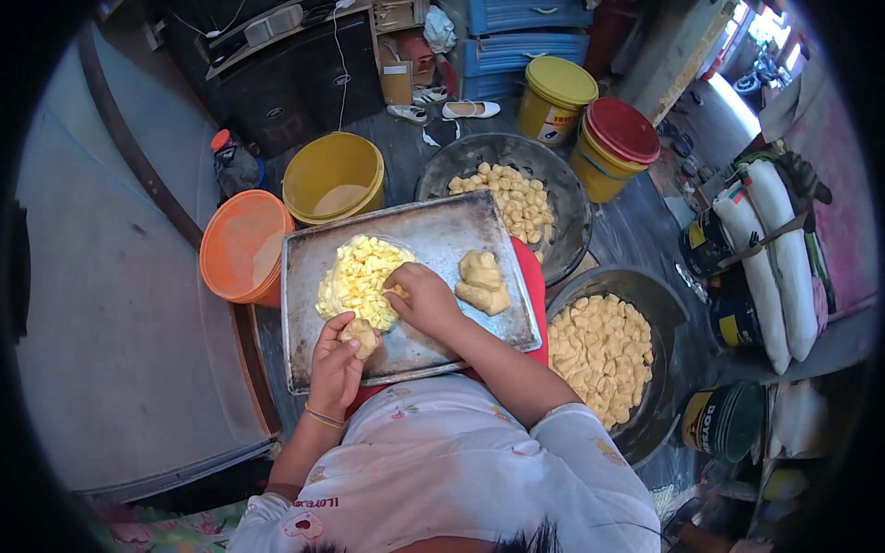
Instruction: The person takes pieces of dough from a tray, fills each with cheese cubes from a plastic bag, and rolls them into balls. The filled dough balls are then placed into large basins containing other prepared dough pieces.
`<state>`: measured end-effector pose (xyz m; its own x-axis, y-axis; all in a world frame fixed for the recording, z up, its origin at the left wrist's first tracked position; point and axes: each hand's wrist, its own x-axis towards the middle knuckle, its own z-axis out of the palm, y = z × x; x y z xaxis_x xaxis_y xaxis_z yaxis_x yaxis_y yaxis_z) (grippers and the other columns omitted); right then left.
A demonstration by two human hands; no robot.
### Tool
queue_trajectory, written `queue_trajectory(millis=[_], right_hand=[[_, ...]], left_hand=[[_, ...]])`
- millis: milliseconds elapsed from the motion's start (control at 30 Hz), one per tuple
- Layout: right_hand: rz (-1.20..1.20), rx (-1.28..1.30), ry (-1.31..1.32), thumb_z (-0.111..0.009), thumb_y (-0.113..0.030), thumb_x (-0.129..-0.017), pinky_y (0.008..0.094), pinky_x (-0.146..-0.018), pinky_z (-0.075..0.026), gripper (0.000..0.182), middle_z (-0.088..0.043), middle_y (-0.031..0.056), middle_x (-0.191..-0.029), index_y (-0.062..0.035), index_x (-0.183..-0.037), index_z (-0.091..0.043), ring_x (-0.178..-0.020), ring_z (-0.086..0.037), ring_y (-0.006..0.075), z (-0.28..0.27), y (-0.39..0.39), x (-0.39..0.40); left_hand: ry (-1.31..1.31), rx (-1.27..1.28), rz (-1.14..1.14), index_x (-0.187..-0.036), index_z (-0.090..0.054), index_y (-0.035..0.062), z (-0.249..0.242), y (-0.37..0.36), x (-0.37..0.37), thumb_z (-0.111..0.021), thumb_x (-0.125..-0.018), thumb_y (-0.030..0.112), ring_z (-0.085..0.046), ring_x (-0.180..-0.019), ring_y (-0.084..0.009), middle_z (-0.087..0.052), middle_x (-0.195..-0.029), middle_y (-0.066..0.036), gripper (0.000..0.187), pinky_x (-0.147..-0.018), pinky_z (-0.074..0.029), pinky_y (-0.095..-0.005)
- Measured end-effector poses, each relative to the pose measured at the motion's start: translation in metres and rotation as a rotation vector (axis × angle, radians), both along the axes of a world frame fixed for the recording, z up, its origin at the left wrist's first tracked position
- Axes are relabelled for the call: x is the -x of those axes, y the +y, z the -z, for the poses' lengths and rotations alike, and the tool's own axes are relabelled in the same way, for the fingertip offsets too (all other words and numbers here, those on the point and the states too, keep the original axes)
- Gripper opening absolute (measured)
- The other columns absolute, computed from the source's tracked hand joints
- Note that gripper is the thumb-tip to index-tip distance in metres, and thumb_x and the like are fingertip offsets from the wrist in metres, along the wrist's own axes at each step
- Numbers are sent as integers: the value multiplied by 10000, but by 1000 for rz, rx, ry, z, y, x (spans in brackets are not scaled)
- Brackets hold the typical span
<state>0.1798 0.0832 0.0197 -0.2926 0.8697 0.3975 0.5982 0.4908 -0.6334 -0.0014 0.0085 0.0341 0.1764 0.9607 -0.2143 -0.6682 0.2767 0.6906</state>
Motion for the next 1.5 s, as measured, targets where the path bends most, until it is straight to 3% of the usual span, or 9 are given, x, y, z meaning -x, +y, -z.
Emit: queue_trajectory(millis=[100, 300, 533, 733, 933, 1000, 1067, 1300, 1500], right_hand=[[-39, 314, 350, -687, -113, -770, 282, -665, -462, 180, -595, 72, -826, -49, -930, -632, -739, -575, 173, -28, -19, 4], [-205, -62, 429, -719, -140, -754, 298, -671, -484, 246, -620, 84, -806, -55, -971, -640, -725, -600, 233, -27, -36, 24], [-410, 90, 239, -666, -244, -800, 458, -1003, -290, 319, -412, 133, -1344, -74, -1067, -625, -1208, -389, 342, -45, -38, 14], [-533, 42, 279, -717, -219, -752, 408, -923, -346, 264, -466, 144, -1200, -69, -922, -580, -1096, -447, 317, -45, -50, 12], [-58, -310, 567, -736, -130, -746, 329, -611, -405, 258, -516, 83, -763, -79, -854, -507, -656, -496, 243, -49, -38, -23], [242, -443, 623, -718, -119, -764, 339, -671, -411, 217, -526, 83, -793, -77, -895, -550, -726, -512, 243, -49, -25, -54], [640, -593, 23, -708, -125, -763, 379, -840, -375, 252, -541, 127, -998, -116, -991, -602, -928, -496, 281, -68, -10, -85], [77, 230, -309, -663, -98, -723, 409, -977, -308, 315, -467, 97, -1273, -170, -1030, -661, -1182, -413, 303, -48, -18, -115], [168, 184, -329, -625, -28, -691, 370, -836, -410, 220, -523, 67, -1102, -106, -896, -644, -1020, -488, 277, -35, -17, -105]], left_hand=[[-41, -43, -2, -1218, -433, 5, 0, 2, 0, -502, -852, -49, -569, -1038, -253, -549, -1120, -157, 377, -947, -455, -384], [-79, -77, -104, -1246, -428, 4, -6, 5, -4, -516, -886, -17, -537, -1087, -224, -533, -1160, -141, 371, -955, -450, -352], [34, -138, -103, -1318, -382, 7, -22, 1, -7, -568, -881, 63, -532, -1091, -212, -510, -1233, -156, 478, -819, -504, -281], [455, -507, -80, -1453, 90, 111, -35, 5, -23, -692, -752, 485, -5, -1402, -283, 83, -1504, -175, 1115, -1122, -50, -466], [473, -583, 48, -1460, -11, 85, -21, 15, -17, -623, -779, 552, -28, -1406, -280, 67, -1524, -59, 1028, -1122, -68, -462], [463, -574, 96, -1460, -42, 79, -16, 12, -18, -618, -790, 539, -32, -1407, -274, 64, -1523, -59, 997, -1123, -76, -461], [488, -505, 121, -1460, -77, 71, -12, 8, -20, -594, -806, 536, -62, -1407, -256, 12, -1530, -60, 954, -1126, -103, -422], [546, -499, 128, -1415, -277, 64, -12, 8, -13, -607, -827, 481, -77, -1400, -250, 25, -1516, -66, 794, -1124, -96, -436], [544, -505, 160, -1355, -392, 61, -12, 7, -15, -609, -840, 446, -93, -1396, -271, -13, -1511, -96, 679, -1119, -132, -435]])
